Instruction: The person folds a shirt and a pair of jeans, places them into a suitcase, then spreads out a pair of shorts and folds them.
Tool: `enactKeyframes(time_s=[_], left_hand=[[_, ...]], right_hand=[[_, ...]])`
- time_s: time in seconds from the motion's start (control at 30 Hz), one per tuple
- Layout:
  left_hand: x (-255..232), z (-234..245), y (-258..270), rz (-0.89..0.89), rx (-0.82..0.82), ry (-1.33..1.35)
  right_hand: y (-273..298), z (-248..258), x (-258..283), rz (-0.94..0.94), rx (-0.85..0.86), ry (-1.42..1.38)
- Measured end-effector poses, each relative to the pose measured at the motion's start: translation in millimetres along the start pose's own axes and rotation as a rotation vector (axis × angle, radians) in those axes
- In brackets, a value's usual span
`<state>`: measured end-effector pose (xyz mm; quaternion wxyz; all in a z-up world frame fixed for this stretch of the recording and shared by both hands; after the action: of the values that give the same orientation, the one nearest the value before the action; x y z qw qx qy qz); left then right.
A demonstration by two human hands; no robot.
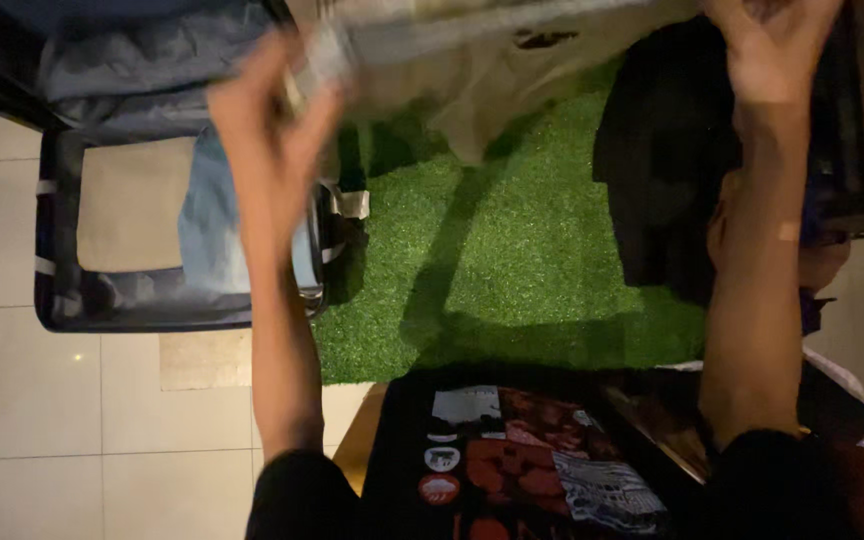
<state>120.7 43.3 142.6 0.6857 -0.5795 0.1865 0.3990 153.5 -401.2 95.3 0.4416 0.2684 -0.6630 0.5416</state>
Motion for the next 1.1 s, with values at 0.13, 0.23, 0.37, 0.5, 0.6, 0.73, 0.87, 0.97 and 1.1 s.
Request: enactKeyframes(time_s=[0.13, 0.23, 0.37, 0.5, 0.6, 0.73, 0.87, 0.97, 1.1], left_hand=[[-64.6, -24.9, 88.9, 0.236, 0.389, -0.227], [-46.6, -99.6, 154.0, 0.109, 0.529, -0.04], [21.5, -191.5, 255.8, 0.22, 0.994, -0.059], [85.2, -202.3, 309.5, 0.261, 0.967, -0.087], [116.6, -160.7, 308.8, 0.602, 0.656, -0.12], [159.1, -111.8, 321.2, 0.673, 0.144, -0.437], [221.6, -77.7, 359.8, 0.591, -0.005, -0.645], [255.2, -64.0, 379.9, 0.739, -0.026, -0.719], [267.8, -51.1, 378.9, 0.989, -0.042, -0.583]], right_hand=[[17.4, 36.6, -49.6, 0.029, 0.089, 0.139], [62.1, 76.7, -131.3, -0.093, 0.048, 0.331], [153.4, 120.1, -250.0, -0.386, -0.267, 0.285], [289.0, 127.4, -282.3, -0.538, -0.215, 0.136], [365.5, 109.0, -274.8, -0.966, -0.261, 0.454], [399.3, 76.0, -259.9, -0.709, -0.069, 0.818], [400.2, 53.5, -259.6, -0.858, -0.012, 0.852], [397.1, 55.5, -256.9, -1.072, 0.099, 0.61], [386.9, 64.7, -244.0, -1.162, -0.072, 0.439]])
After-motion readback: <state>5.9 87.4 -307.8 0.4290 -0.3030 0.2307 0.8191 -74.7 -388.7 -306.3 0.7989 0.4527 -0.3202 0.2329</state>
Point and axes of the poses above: each hand's wrist, its own y-axis away from the middle knuckle, its own z-axis out of the back of the hand, x = y × z, the point moved 2 cm from there along -y, towards the middle knuckle, and after that the axes turned 11 degrees about -x, right-handed, at the moved point
